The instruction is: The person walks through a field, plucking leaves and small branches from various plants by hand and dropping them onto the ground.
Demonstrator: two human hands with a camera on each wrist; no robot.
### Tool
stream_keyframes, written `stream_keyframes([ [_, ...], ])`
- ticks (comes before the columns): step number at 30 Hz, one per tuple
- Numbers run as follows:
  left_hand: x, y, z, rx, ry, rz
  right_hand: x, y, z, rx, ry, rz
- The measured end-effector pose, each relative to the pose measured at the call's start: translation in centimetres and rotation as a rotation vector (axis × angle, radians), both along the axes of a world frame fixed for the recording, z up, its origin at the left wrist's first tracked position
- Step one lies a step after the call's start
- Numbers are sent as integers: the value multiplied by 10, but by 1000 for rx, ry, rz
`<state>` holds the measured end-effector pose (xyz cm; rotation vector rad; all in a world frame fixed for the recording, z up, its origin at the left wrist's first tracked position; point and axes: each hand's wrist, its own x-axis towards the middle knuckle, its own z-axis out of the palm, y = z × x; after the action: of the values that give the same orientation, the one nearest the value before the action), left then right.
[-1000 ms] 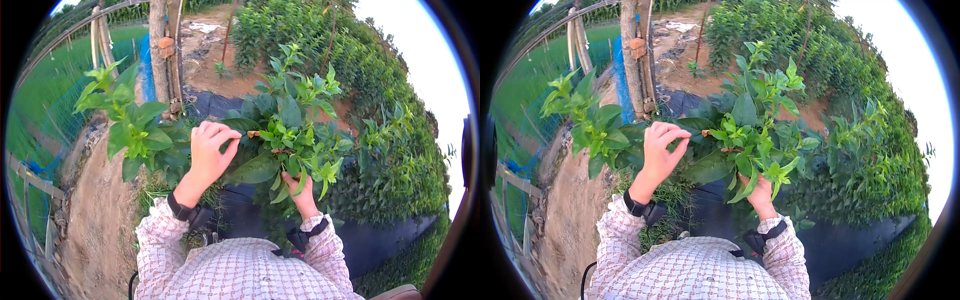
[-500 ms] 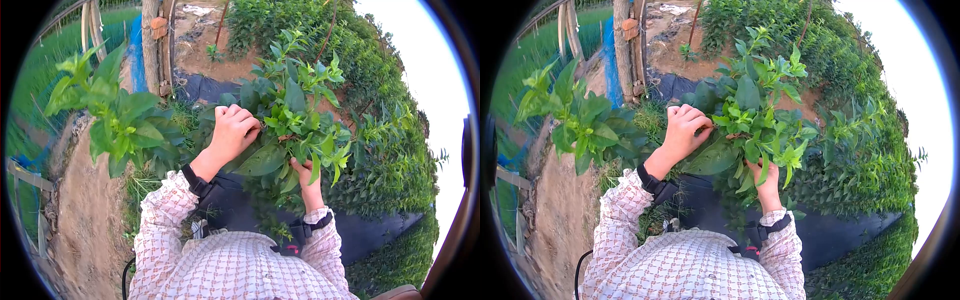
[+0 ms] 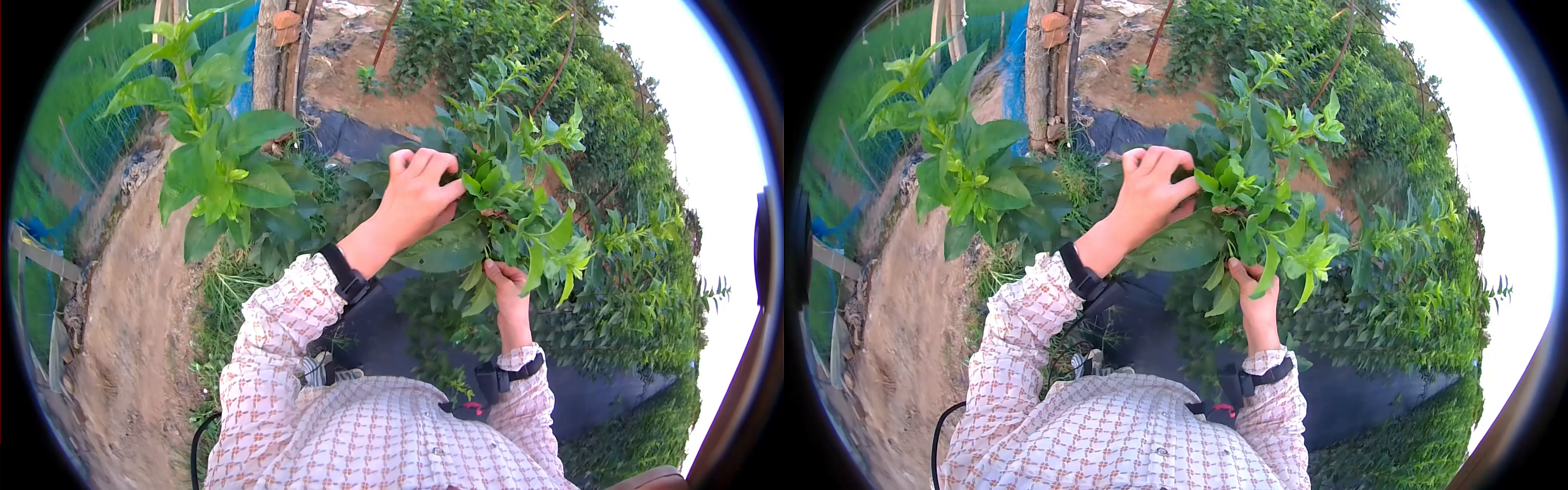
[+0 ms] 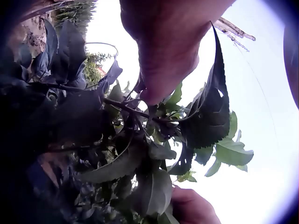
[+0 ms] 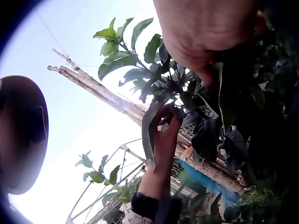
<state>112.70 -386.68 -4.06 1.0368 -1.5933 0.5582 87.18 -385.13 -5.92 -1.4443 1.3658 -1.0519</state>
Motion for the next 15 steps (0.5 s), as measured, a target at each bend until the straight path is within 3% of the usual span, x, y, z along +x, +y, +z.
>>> stream_keyframes([
  [7,2,-23,0,156,-41,-50,-5,-1,3,17,-4,12],
  [11,5,-34,-11,468,323,-300,-13,-3,1,-3,-3,-2],
  [13,17,-35,-3,454,524,-395,-15,-3,1,3,-18,-26],
  [15,24,-24,8,269,478,-43,-19,-3,0,16,-31,-38],
])
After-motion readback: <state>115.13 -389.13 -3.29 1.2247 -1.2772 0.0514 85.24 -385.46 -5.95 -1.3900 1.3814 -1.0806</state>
